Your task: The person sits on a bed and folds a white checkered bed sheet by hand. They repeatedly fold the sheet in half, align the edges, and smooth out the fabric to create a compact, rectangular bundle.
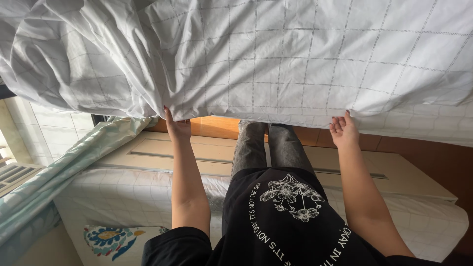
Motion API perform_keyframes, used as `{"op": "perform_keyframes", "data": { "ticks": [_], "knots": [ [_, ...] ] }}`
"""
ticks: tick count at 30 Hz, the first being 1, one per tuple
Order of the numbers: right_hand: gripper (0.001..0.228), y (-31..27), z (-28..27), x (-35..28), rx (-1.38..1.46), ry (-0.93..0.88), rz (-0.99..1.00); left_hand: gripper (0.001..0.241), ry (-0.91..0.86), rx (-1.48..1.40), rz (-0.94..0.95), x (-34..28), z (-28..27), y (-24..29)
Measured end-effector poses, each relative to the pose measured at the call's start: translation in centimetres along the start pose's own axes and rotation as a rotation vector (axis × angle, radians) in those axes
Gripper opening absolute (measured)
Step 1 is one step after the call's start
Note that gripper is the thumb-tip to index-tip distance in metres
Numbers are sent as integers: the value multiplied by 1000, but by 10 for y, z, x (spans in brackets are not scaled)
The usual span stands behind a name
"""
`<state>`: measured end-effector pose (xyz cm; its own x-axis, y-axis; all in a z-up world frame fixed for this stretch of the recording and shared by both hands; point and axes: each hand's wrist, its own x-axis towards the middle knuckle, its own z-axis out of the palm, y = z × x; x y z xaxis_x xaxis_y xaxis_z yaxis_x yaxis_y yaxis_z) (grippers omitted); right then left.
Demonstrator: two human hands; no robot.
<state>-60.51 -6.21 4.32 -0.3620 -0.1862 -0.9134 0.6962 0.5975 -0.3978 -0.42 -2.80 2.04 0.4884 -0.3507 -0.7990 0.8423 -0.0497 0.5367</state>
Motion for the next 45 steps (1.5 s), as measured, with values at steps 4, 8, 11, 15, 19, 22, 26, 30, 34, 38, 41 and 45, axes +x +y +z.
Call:
{"op": "perform_keyframes", "data": {
  "ticks": [4, 8, 11, 15, 19, 22, 26, 30, 34, 38, 41, 45],
  "knots": [
    [26, 41, 24, -1, -82, -82, 46, 58, 89, 143, -20, 31, -23, -21],
    [34, 73, 54, -11, -252, -124, 68, 51, 131, 224, -39, 10, -19, -58],
    [38, 82, 70, -24, -303, -231, 92, 47, 129, 273, -80, -5, -13, -88],
    [39, 71, 86, -25, -346, -125, 82, 49, 151, 147, -24, -27, 8, -94],
    [45, 47, 105, -65, 44, -56, 254, 49, 96, 21, -7, -58, 38, -93],
    [44, 60, 95, -50, -30, -137, 273, 43, 91, 117, 35, -32, 14, -138],
    [31, 70, 78, -22, -79, -203, 296, 49, 176, 233, 65, -44, 22, -146],
    [24, 65, 73, -23, -212, -195, 227, 49, 175, 367, 160, -47, 6, -139],
    [28, 54, 72, -32, -316, -207, 153, 40, -2, 385, 134, -74, 23, -107],
    [29, 61, 65, -13, -309, -212, 163, 29, -106, 220, 39, -67, 24, -97],
    [31, 68, 60, -4, -351, -149, 163, 33, -1, 140, 31, -53, 13, -101],
    [29, 68, 55, -1, -356, -121, 162, 47, 44, -65, 4, -60, 19, -88]
  ]
}}
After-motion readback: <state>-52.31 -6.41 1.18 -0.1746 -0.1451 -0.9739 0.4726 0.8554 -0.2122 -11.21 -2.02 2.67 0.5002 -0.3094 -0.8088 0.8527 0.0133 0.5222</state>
